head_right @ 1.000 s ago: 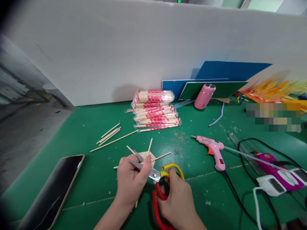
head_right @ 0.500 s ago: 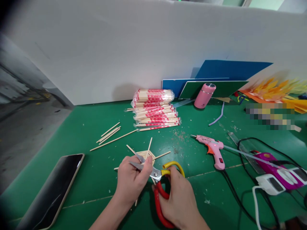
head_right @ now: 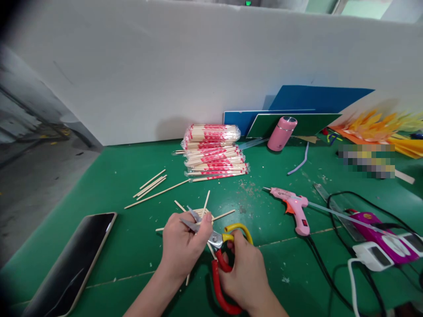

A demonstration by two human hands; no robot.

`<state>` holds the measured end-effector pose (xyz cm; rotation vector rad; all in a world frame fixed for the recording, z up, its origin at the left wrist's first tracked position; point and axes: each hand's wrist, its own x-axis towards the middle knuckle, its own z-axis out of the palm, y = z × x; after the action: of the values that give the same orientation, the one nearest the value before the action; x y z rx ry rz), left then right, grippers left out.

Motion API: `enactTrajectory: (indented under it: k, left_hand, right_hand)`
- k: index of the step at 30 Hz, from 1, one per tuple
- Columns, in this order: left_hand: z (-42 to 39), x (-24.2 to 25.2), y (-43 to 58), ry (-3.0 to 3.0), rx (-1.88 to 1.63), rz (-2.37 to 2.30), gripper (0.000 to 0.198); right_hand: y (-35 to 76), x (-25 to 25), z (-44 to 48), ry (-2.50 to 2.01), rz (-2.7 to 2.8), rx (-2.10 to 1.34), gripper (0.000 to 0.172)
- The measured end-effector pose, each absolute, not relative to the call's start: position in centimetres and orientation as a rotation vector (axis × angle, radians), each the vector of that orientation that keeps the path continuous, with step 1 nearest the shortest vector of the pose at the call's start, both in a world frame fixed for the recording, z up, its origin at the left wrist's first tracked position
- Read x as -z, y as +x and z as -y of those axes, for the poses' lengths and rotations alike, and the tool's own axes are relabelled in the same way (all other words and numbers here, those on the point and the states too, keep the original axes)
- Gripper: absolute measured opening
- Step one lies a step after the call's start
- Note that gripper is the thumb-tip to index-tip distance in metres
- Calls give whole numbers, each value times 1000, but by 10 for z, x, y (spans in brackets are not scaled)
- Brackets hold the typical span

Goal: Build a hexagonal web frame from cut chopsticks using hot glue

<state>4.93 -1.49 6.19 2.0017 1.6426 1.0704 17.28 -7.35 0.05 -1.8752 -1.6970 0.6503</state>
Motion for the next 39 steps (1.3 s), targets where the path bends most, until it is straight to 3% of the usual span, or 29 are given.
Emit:
enactTrajectory:
  k: [5, 23, 26, 31, 35, 37, 39]
  left_hand:
    - [18, -60, 52, 2055, -1088, -1645, 40]
    - [-3, -72, 20, 2102, -1056, -1732, 35]
    - [-3, -73, 3, 2211, -876, -1644, 35]
    - [9, -70, -14, 2514, -240, -1383, 32]
    - [19, -66, -10, 2610, -20, -1257, 26]
    - [22, -65, -6, 2637, 54, -1219, 24]
    - [23, -64, -1, 2657, 102, -1181, 24]
  right_hand:
    - [175, 0, 72, -1832, 1733, -659, 10]
    - [201, -16, 70, -2135, 1656, -441, 16]
    - [229, -9, 62, -2247, 1698, -376, 21]
    - [268, -1, 50, -2329, 1746, -194, 40]
    - [275, -8, 52, -2322, 1787, -64, 48]
    - [265, -18, 57, -2204, 1777, 58, 45]
    - [244, -29, 62, -1980, 1752, 14, 31]
